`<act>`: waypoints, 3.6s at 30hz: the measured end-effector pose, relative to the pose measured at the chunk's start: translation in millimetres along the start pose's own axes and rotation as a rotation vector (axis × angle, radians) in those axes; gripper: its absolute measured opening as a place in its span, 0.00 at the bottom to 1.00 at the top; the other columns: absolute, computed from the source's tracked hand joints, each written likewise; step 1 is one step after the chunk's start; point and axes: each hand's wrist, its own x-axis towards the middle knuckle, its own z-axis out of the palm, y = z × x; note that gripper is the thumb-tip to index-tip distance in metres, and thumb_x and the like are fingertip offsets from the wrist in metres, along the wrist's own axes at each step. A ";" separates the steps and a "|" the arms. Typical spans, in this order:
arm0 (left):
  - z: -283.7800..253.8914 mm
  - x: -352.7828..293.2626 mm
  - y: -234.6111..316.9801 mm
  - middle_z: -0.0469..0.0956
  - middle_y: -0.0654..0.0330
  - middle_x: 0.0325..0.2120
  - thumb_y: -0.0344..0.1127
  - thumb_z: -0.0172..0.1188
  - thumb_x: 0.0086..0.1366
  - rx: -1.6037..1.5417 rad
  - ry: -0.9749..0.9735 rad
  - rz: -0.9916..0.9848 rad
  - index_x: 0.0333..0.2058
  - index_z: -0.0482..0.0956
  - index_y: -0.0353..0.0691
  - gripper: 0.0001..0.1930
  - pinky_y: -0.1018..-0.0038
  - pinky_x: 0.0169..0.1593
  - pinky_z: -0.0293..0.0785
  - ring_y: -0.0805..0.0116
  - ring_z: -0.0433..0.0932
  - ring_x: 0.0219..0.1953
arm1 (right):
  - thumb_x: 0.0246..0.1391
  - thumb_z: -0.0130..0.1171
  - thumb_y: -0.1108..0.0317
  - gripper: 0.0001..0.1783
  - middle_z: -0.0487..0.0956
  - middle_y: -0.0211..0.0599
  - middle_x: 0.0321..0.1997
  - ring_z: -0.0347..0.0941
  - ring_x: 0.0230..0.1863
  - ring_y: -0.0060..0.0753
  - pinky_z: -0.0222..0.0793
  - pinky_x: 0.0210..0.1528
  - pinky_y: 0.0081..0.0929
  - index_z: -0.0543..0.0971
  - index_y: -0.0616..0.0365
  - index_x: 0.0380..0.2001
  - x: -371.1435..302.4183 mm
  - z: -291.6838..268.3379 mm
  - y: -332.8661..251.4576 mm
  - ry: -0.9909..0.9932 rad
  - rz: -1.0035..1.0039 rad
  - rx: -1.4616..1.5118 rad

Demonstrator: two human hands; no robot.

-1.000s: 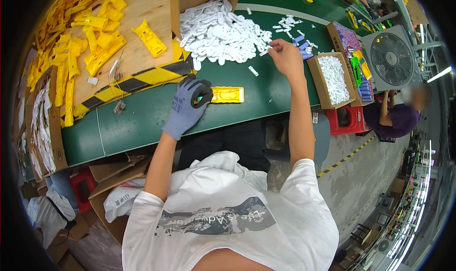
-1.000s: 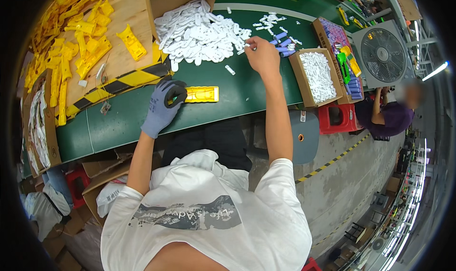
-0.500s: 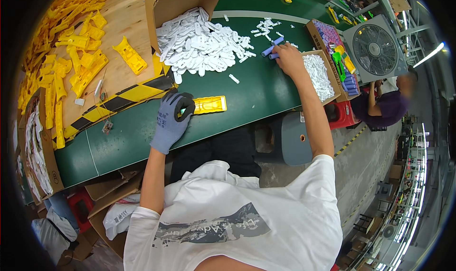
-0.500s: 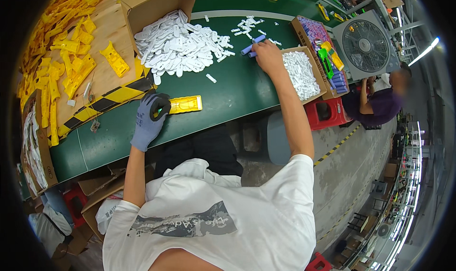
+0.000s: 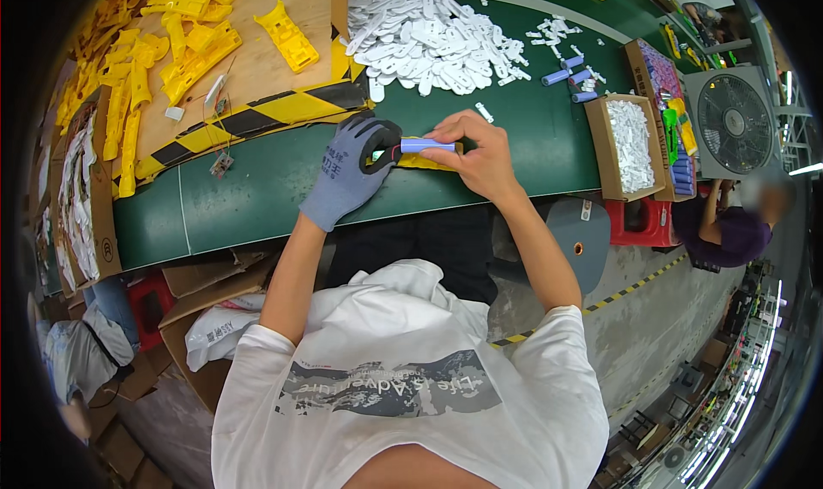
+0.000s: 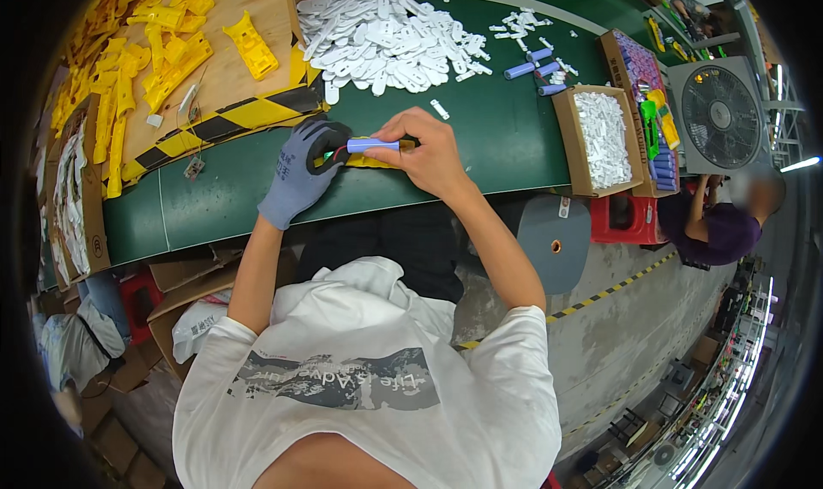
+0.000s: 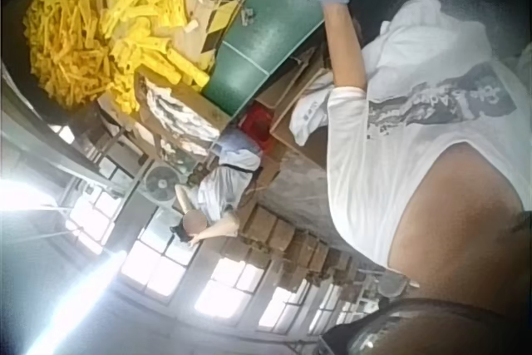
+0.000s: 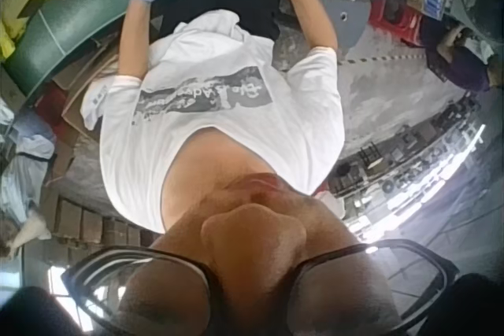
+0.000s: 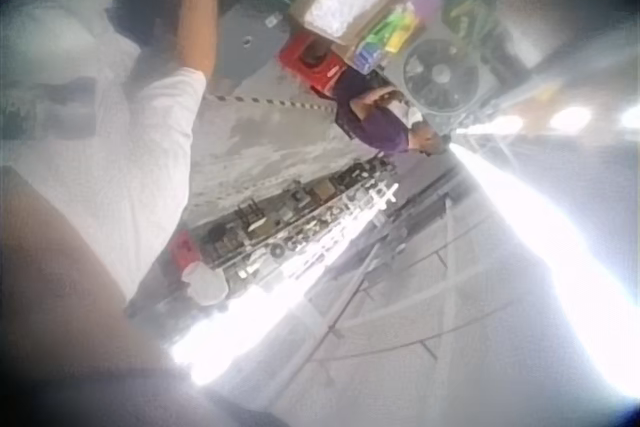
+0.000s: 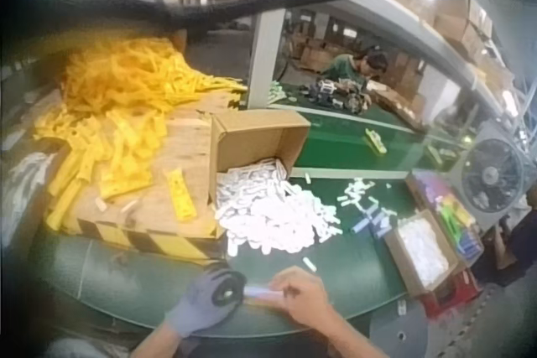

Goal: The recorder is assembling yellow flashlights on a factory assembly line, inserting internal components and circuit boards.

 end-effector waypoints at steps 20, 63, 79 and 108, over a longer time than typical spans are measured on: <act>-23.9 -8.0 17.5 0.76 0.52 0.44 0.23 0.62 0.52 -0.275 0.257 -0.149 0.43 0.75 0.36 0.18 0.67 0.53 0.68 0.56 0.74 0.47 | 0.45 0.68 0.66 0.17 0.78 0.36 0.48 0.74 0.41 0.39 0.72 0.42 0.33 0.82 0.48 0.42 -13.7 -3.5 -0.5 -0.194 -0.270 -0.441; 7.6 -11.7 23.4 0.74 0.52 0.37 0.41 0.53 0.68 -1.285 0.173 -0.687 0.54 0.67 0.45 0.18 0.73 0.27 0.78 0.68 0.78 0.25 | 0.49 0.65 0.64 0.10 0.80 0.37 0.35 0.74 0.39 0.42 0.68 0.42 0.35 0.81 0.56 0.33 54.2 -14.0 34.7 0.224 0.154 -0.690; 8.3 -3.1 35.1 0.75 0.59 0.28 0.37 0.53 0.69 -0.956 0.226 -0.677 0.48 0.70 0.44 0.11 0.76 0.21 0.73 0.72 0.74 0.20 | 0.57 0.58 0.71 0.07 0.80 0.33 0.27 0.73 0.25 0.17 0.69 0.27 0.16 0.79 0.65 0.34 -4.6 30.9 -25.1 -0.020 0.254 0.232; 26.8 -14.3 36.7 0.72 0.62 0.32 0.34 0.52 0.69 -0.661 0.292 -0.589 0.43 0.69 0.41 0.08 0.80 0.29 0.69 0.79 0.70 0.29 | 0.48 0.64 0.81 0.24 0.81 0.46 0.41 0.79 0.40 0.27 0.76 0.46 0.21 0.74 0.70 0.51 -12.0 54.5 -18.4 0.092 0.510 0.740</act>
